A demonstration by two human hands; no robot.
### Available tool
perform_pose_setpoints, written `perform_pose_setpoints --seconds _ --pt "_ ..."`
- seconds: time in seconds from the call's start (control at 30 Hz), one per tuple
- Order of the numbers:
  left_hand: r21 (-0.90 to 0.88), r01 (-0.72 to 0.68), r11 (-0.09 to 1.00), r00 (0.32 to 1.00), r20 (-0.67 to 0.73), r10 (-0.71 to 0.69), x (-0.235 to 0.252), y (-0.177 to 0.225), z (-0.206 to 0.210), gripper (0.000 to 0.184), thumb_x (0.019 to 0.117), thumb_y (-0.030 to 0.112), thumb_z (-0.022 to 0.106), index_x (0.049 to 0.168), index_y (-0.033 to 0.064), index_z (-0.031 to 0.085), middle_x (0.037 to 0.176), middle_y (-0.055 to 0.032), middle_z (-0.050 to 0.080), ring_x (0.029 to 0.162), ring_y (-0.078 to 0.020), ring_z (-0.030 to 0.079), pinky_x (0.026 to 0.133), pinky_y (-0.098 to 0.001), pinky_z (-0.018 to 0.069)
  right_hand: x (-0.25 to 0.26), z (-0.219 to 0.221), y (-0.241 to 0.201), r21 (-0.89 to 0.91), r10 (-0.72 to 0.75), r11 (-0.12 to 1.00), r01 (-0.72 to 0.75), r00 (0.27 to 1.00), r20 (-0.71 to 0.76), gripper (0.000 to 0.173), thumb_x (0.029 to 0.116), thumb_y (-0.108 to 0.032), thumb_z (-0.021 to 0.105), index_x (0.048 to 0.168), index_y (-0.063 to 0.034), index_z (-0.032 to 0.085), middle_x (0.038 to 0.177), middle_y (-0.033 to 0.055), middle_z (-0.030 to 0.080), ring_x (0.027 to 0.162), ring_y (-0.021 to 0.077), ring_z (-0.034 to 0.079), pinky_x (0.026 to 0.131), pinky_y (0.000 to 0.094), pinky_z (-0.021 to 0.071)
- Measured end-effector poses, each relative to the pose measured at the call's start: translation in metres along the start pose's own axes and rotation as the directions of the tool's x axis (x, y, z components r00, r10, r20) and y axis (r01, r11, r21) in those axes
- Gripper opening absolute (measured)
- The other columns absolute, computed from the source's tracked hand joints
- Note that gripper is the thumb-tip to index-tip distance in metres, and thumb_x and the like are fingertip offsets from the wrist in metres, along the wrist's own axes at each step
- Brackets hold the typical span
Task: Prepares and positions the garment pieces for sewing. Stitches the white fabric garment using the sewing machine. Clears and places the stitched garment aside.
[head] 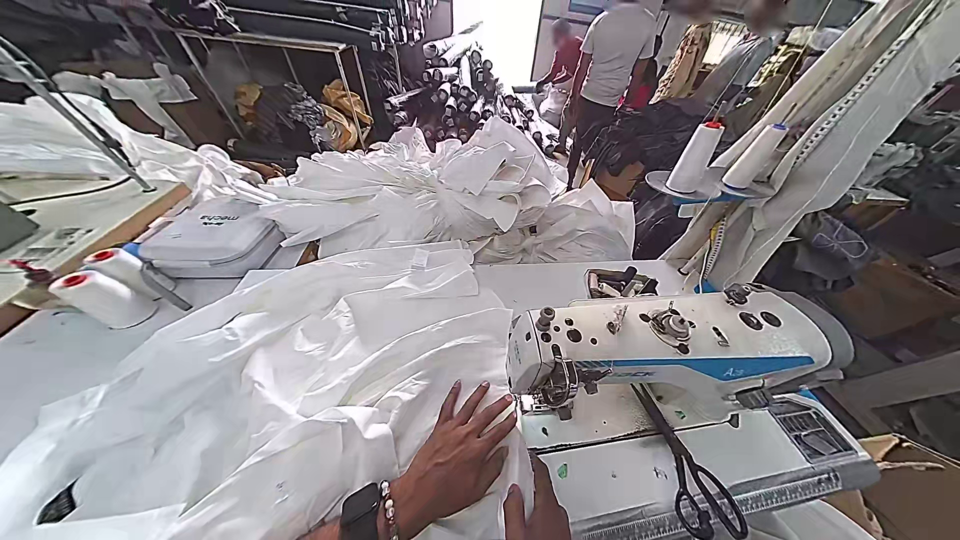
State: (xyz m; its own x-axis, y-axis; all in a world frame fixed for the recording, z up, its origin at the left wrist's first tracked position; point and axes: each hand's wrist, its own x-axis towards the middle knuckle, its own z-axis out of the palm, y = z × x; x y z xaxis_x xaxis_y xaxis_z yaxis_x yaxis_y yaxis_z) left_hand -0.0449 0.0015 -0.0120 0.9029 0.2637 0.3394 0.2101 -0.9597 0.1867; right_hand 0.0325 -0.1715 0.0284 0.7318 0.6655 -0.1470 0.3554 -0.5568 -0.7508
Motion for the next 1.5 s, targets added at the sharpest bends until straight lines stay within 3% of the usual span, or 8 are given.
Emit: perform_pose_setpoints --seconds 0.3,0.6,0.73,0.87,0.93,1.1,1.27,1.5 --pt "-0.039 0.030 0.999 0.999 -0.045 -0.031 0.006 0.006 0.003 0.042 0.1073 0.042 0.037 0.137 0.0313 0.065 0.154 0.0096 0.053 0.150 -0.0239 0.040 0.122 -0.0566 0.0290 0.001 0.000 -0.002 -0.004 0.026 1.000 -0.026 1.000 0.011 0.057 0.0946 -0.022 0.060 0.147 -0.0018 0.052 0.084 0.0159 0.075 0.071 0.0321 0.073 0.065 0.0546 0.0580" --pt "-0.017 0.010 1.000 1.000 -0.009 -0.010 0.001 0.005 0.000 0.046 0.1078 0.046 0.036 0.145 0.0318 0.058 0.160 0.0098 0.046 0.153 -0.0217 0.034 0.123 -0.0582 0.0242 0.001 0.001 -0.001 0.011 0.015 1.000 -0.015 1.000 -0.014 0.055 0.0941 -0.021 0.061 0.145 -0.0035 0.054 0.089 0.0148 0.076 0.077 0.0307 0.074 0.069 0.0538 0.0588" --pt "0.008 -0.066 0.998 0.997 -0.028 0.066 -0.020 0.011 -0.007 0.045 0.1067 0.048 0.040 0.142 0.0290 0.060 0.156 0.0055 0.051 0.149 -0.0214 0.040 0.122 -0.0508 0.0308 0.004 -0.003 0.003 0.078 0.039 0.996 -0.040 0.999 0.015 0.055 0.0954 -0.019 0.060 0.148 -0.0064 0.051 0.101 0.0151 0.075 0.083 0.0299 0.074 0.073 0.0540 0.0583" --pt "-0.024 -0.160 0.987 0.980 0.116 0.162 -0.061 0.008 -0.027 0.059 0.1010 0.063 0.044 0.151 0.0327 0.049 0.165 0.0072 0.038 0.156 -0.0237 0.027 0.124 -0.0549 0.0258 0.004 -0.004 0.006 0.116 0.055 0.991 -0.059 0.998 0.041 0.052 0.0964 -0.020 0.060 0.145 -0.0056 0.050 0.093 0.0146 0.075 0.079 0.0301 0.074 0.070 0.0535 0.0586" --pt "-0.061 -0.261 0.963 0.956 0.122 0.267 -0.077 0.004 -0.040 0.060 0.0989 0.065 0.049 0.149 0.0314 0.053 0.163 0.0068 0.041 0.155 -0.0221 0.028 0.125 -0.0520 0.0252 0.006 -0.005 0.005 0.100 0.070 0.992 -0.075 0.996 0.057 0.051 0.0967 -0.022 0.060 0.144 -0.0057 0.051 0.091 0.0145 0.074 0.079 0.0307 0.074 0.070 0.0540 0.0586" --pt "-0.024 -0.415 0.909 0.908 0.058 0.416 -0.102 0.020 -0.046 0.039 0.1000 0.053 0.057 0.127 0.0258 0.066 0.136 0.0022 0.064 0.128 -0.0185 0.056 0.107 -0.0380 0.0430 0.006 -0.006 0.002 0.063 0.089 0.994 -0.094 0.993 0.083 0.059 0.0960 -0.036 0.066 0.146 -0.0075 0.050 0.095 0.0142 0.075 0.085 0.0305 0.074 0.076 0.0544 0.0588" --pt "-0.059 -0.408 0.911 0.913 -0.005 0.409 -0.106 0.019 -0.044 0.019 0.1050 0.028 0.056 0.118 0.0243 0.069 0.124 0.0013 0.067 0.112 -0.0174 0.062 0.097 -0.0364 0.0489 0.008 -0.010 0.005 0.155 0.118 0.978 -0.136 0.986 0.121 0.065 0.0902 -0.027 0.075 0.146 -0.0078 0.048 0.109 0.0162 0.073 0.097 0.0299 0.073 0.085 0.0542 0.0580" --pt "-0.028 -0.399 0.916 0.916 -0.042 0.398 -0.100 0.015 -0.064 0.018 0.1054 0.017 0.052 0.116 0.0192 0.066 0.085 0.0004 0.064 0.069 -0.0156 0.061 0.057 -0.0287 0.0481 0.014 -0.012 0.012 0.306 0.115 0.940 -0.153 0.984 0.138 0.061 0.0895 -0.021 0.075 0.142 -0.0045 0.049 0.117 0.0175 0.069 0.105 0.0269 0.070 0.091 0.0506 0.0570"
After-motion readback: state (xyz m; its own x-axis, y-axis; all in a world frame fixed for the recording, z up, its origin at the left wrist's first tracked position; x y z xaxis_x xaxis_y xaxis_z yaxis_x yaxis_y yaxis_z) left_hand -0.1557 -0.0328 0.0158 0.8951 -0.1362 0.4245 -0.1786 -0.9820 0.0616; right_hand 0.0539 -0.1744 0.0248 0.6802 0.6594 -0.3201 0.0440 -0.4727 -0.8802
